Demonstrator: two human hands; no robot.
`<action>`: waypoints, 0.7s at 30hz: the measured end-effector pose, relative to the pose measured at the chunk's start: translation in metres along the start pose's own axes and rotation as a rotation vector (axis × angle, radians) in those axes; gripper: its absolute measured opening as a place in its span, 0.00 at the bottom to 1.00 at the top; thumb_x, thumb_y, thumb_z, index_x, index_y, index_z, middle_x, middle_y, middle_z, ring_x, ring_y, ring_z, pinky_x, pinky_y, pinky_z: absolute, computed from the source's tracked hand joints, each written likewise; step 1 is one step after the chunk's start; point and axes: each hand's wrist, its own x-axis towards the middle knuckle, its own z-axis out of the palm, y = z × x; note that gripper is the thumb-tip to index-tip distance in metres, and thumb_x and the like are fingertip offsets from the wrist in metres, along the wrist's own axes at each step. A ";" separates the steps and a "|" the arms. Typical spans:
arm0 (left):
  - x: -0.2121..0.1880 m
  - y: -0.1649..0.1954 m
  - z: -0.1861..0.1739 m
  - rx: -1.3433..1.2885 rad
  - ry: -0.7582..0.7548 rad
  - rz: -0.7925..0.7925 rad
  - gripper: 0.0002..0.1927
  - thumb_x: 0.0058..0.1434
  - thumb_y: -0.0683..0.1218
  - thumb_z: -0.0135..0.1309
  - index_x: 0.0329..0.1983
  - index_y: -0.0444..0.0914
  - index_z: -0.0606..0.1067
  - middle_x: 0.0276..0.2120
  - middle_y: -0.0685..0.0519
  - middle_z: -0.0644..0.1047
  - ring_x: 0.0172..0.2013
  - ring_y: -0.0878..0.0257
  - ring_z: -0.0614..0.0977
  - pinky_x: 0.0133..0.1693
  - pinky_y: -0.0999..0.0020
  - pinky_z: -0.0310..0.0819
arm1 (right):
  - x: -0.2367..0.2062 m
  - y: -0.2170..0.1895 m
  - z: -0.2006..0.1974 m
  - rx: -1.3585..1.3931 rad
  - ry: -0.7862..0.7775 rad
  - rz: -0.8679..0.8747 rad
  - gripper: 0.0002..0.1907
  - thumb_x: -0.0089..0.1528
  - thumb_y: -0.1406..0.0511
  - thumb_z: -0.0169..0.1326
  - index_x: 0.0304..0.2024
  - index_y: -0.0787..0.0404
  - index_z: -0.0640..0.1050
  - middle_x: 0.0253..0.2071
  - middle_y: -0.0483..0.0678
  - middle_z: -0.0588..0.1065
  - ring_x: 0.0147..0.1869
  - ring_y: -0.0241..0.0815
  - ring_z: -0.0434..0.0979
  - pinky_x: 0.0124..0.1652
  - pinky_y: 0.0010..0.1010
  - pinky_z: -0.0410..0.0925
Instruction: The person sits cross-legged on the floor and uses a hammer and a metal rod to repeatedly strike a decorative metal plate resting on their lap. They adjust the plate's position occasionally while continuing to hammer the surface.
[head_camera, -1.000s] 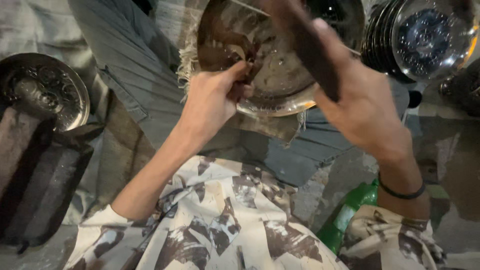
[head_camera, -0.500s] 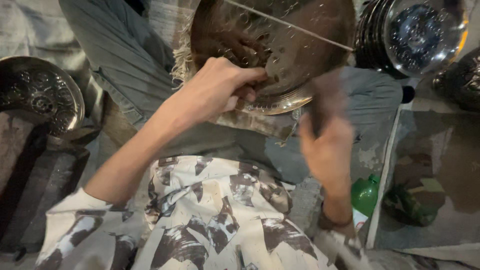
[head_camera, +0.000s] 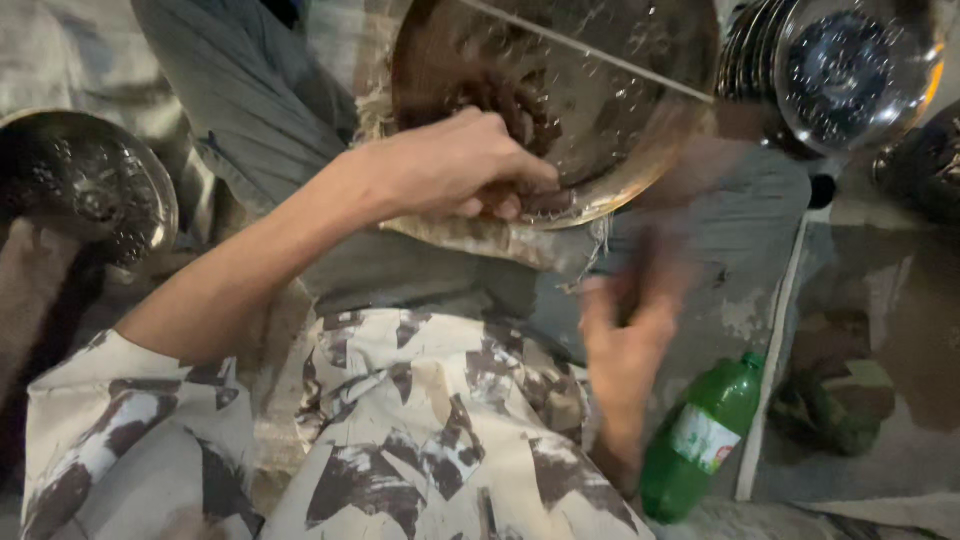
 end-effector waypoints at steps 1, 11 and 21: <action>0.001 0.000 -0.001 0.060 -0.026 0.019 0.13 0.52 0.38 0.66 0.41 0.34 0.79 0.31 0.45 0.83 0.36 0.51 0.86 0.36 0.58 0.77 | -0.001 -0.007 0.004 0.014 0.021 -0.024 0.39 0.64 0.66 0.62 0.75 0.53 0.63 0.54 0.64 0.77 0.52 0.62 0.80 0.46 0.43 0.73; 0.004 0.001 -0.008 -0.008 0.103 0.102 0.30 0.41 0.33 0.63 0.52 0.33 0.76 0.34 0.45 0.83 0.36 0.50 0.85 0.37 0.59 0.78 | -0.005 -0.006 0.000 0.065 0.183 -0.025 0.48 0.58 0.70 0.64 0.76 0.59 0.55 0.50 0.64 0.72 0.46 0.60 0.75 0.44 0.41 0.70; 0.005 0.003 -0.010 -0.057 0.010 0.030 0.29 0.40 0.30 0.61 0.49 0.34 0.76 0.35 0.48 0.84 0.37 0.54 0.87 0.37 0.61 0.79 | 0.019 -0.008 -0.015 0.613 0.476 0.401 0.45 0.62 0.73 0.62 0.77 0.57 0.55 0.40 0.54 0.73 0.32 0.40 0.74 0.32 0.29 0.70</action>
